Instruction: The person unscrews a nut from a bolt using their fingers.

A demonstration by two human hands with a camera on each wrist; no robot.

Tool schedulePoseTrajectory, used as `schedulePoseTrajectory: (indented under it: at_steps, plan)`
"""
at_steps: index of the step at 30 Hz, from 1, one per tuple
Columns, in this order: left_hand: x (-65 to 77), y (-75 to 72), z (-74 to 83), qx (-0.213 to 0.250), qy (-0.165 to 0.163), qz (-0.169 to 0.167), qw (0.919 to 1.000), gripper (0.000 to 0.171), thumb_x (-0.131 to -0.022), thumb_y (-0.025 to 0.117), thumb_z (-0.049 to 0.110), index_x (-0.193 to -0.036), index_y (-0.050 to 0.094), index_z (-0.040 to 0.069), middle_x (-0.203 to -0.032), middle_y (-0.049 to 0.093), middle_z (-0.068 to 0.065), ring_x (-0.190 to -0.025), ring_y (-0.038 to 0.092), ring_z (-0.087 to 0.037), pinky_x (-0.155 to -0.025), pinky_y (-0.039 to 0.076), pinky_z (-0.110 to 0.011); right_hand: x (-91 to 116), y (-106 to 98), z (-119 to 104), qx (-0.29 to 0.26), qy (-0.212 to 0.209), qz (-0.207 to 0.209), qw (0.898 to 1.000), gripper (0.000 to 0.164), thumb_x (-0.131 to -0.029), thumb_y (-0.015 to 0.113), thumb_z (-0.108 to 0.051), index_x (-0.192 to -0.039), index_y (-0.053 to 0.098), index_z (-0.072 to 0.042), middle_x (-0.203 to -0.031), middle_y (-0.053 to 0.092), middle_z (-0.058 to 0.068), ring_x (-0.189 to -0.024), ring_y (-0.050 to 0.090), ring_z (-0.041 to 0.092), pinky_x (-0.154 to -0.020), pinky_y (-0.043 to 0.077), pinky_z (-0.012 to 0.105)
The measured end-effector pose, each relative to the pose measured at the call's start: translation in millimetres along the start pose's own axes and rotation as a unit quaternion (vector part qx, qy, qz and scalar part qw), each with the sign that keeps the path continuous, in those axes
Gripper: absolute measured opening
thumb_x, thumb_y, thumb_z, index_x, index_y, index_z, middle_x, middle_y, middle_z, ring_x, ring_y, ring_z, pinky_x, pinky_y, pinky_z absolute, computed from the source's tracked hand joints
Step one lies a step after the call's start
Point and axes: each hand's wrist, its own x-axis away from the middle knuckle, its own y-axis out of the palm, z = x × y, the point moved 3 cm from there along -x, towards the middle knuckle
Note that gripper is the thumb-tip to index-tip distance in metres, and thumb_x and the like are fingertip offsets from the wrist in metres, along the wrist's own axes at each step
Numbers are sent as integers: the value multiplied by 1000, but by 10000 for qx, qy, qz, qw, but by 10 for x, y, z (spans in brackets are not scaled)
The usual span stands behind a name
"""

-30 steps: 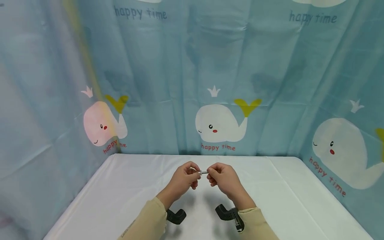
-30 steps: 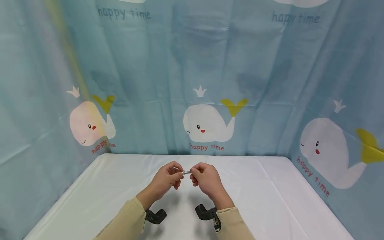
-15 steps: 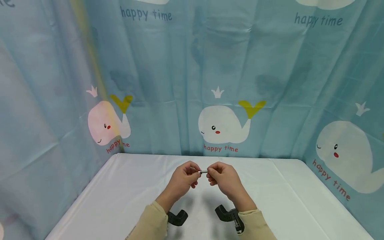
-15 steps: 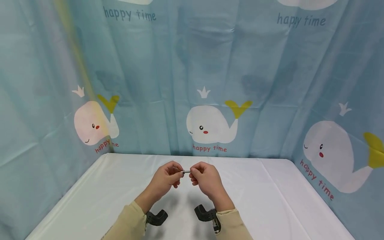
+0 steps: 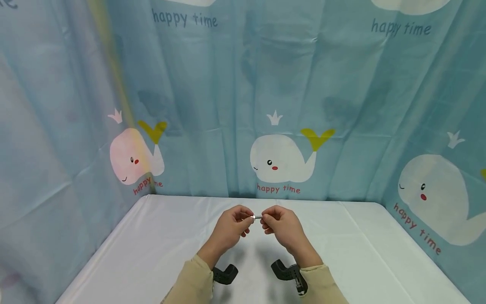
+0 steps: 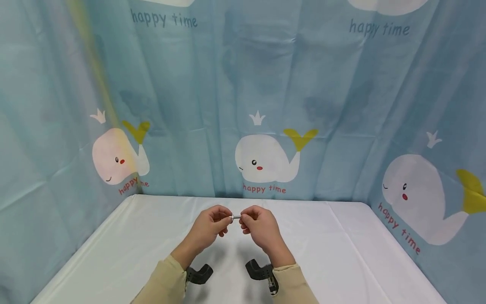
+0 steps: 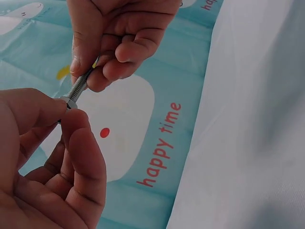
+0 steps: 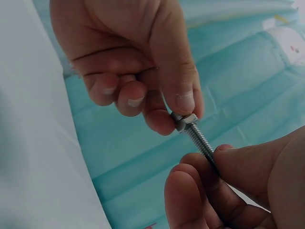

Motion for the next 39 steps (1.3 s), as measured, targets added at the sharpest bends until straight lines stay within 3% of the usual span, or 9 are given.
schedulePoseTrajectory:
  at_steps: [11,19,28,32,39]
  plan:
    - [-76,-64,-96,169,-65,124,9998,12,-96,68,16,-105,69,9,-90,67,-6,-74,63,-37,-62,55,-34,-94,99,61,-27,68,-106,9999,33,-96,68,-30,-121,67,-8,-99,70,10,-81,68,25,-70,58,37]
    - [-84,-8,-101,216,-131,3,9997,11,-95,70,19,-103,70,12,-92,68,-9,-76,63,-41,-62,55,-34,-97,90,53,-13,-19,-207,9998,24,-97,66,-25,-111,71,-7,-94,69,9,-79,66,27,-69,57,38]
    - [-42,39,-91,93,-54,-49,9999,9,-96,69,19,-103,70,14,-96,69,-12,-68,62,-26,-62,54,-34,-74,100,43,12,-24,-321,9995,19,-96,68,-25,-101,74,-8,-94,69,12,-79,63,27,-68,57,38]
    - [-43,48,-95,120,2,-68,9999,9,-96,69,19,-102,70,12,-93,69,-10,-68,62,-28,-61,54,-34,-84,95,47,-50,-35,-393,9992,18,-96,68,-23,-100,74,-6,-94,69,14,-79,63,27,-67,56,38]
    - [-21,63,-91,108,-72,-96,9999,7,-96,69,19,-100,70,13,-86,67,-5,-61,56,-19,-65,54,-50,-56,101,40,-75,47,-454,9989,17,-95,68,-21,-99,74,-6,-90,69,11,-80,64,26,-71,56,37]
